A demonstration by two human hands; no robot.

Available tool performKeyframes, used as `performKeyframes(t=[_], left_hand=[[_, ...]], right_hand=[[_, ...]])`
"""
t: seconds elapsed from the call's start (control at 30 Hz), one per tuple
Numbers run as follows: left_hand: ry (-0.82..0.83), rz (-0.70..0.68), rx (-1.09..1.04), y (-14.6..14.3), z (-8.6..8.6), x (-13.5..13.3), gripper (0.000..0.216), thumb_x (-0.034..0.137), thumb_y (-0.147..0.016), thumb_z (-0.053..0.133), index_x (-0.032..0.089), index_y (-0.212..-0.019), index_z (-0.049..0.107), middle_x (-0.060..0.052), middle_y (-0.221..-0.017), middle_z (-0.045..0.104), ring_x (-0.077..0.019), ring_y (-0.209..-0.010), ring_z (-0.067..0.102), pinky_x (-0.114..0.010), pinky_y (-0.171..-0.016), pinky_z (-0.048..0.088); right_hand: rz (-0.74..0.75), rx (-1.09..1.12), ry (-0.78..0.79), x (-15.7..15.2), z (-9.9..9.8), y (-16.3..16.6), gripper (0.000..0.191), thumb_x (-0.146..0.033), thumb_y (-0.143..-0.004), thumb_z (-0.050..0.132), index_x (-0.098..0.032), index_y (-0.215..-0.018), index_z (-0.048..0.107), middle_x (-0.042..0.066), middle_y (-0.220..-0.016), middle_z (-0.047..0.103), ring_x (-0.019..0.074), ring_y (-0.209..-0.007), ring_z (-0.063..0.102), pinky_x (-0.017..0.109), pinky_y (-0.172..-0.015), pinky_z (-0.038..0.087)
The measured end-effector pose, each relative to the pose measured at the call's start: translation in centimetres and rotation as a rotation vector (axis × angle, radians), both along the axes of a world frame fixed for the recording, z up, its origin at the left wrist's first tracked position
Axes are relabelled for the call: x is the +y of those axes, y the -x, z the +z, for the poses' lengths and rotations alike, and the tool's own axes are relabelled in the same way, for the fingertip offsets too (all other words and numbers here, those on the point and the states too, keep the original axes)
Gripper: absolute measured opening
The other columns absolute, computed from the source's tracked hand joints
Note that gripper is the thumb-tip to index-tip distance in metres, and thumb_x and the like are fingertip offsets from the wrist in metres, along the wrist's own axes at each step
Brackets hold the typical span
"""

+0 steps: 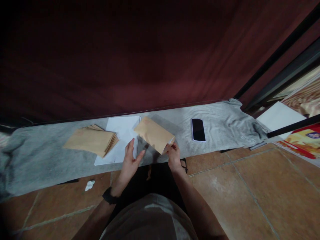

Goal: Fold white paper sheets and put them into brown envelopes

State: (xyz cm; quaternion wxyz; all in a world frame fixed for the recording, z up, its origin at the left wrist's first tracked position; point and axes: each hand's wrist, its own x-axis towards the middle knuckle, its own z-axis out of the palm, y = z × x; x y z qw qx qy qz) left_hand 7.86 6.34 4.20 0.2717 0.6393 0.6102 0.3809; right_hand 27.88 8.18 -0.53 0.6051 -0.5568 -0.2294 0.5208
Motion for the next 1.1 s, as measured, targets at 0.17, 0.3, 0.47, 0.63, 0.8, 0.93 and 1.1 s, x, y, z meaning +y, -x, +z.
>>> performKeyframes(t=[0.17, 0.3, 0.47, 0.63, 0.8, 0.93, 1.1], left_hand=[[0.579, -0.026, -0.829, -5.8, -1.4, -0.5, 0.057, 0.056, -0.087, 0.067, 0.019, -0.128, 0.055, -0.012, -0.107, 0.072, -0.0239, -0.093, 0.073, -0.04, -0.081, 0.061], [0.6, 0.038, -0.999, -8.4, -1.9, 0.5, 0.042, 0.047, -0.074, 0.08, 0.016, -0.099, 0.064, -0.006, -0.089, 0.073, -0.017, -0.074, 0.071, -0.028, -0.066, 0.058], [0.655, 0.016, -0.834, -8.2, -2.4, 2.3, 0.031, 0.04, -0.076, 0.076, 0.016, -0.09, 0.063, -0.003, -0.077, 0.071, -0.0125, -0.059, 0.067, -0.021, -0.053, 0.05], [0.698, -0.008, -0.693, -6.4, -2.9, 3.8, 0.022, 0.034, -0.079, 0.072, 0.017, -0.085, 0.061, 0.002, -0.06, 0.064, -0.0095, -0.045, 0.058, -0.019, -0.045, 0.043], [0.706, 0.033, -0.55, -5.3, -3.8, 4.6, 0.015, 0.025, -0.084, 0.068, 0.018, -0.085, 0.055, 0.007, -0.054, 0.057, -0.0075, -0.038, 0.051, -0.017, -0.041, 0.037], [0.691, 0.057, -0.452, -4.7, -4.1, 4.9, 0.007, 0.016, -0.088, 0.058, 0.019, -0.089, 0.051, 0.009, -0.053, 0.053, -0.0066, -0.035, 0.049, -0.016, -0.039, 0.034], [0.686, 0.04, -0.362, -3.3, -3.7, 5.8, 0.011, 0.011, -0.087, 0.054, 0.02, -0.088, 0.049, 0.011, -0.054, 0.051, -0.0048, -0.034, 0.045, -0.015, -0.039, 0.031]], right_hand=[[-0.095, 0.153, -0.031, -0.1, 0.2, 1.4, 0.034, -0.037, -0.064, 0.071, -0.022, -0.092, 0.058, 0.002, -0.088, 0.072, 0.0163, -0.073, 0.067, 0.027, -0.067, 0.053], [-0.079, 0.12, -0.034, -0.4, 0.2, 1.7, 0.032, -0.04, -0.068, 0.069, -0.022, -0.092, 0.058, 0.001, -0.084, 0.071, 0.0144, -0.067, 0.065, 0.025, -0.06, 0.051], [-0.057, 0.017, -0.029, -0.4, -0.2, 0.3, 0.034, -0.045, -0.07, 0.069, -0.021, -0.092, 0.06, 0.001, -0.084, 0.071, 0.0145, -0.067, 0.064, 0.026, -0.06, 0.053], [-0.018, -0.006, 0.039, -0.3, -1.1, -1.2, 0.04, -0.05, -0.061, 0.079, -0.022, -0.08, 0.058, -0.002, -0.07, 0.067, 0.015, -0.06, 0.065, 0.029, -0.06, 0.058], [0.009, -0.029, 0.075, -0.4, -1.9, -1.9, 0.046, -0.054, -0.056, 0.081, -0.022, -0.078, 0.057, -0.003, -0.064, 0.066, 0.0148, -0.052, 0.062, 0.03, -0.052, 0.057], [0.043, -0.07, 0.08, -0.7, -2.1, -2.4, 0.043, -0.053, -0.06, 0.079, -0.021, -0.082, 0.059, -0.004, -0.064, 0.064, 0.014, -0.052, 0.061, 0.029, -0.051, 0.056], [0.104, -0.453, -0.019, -1.2, -1.8, -3.2, 0.03, -0.045, -0.081, 0.062, -0.02, -0.097, 0.064, 0.003, -0.082, 0.068, 0.0175, -0.07, 0.063, 0.031, -0.064, 0.057]])
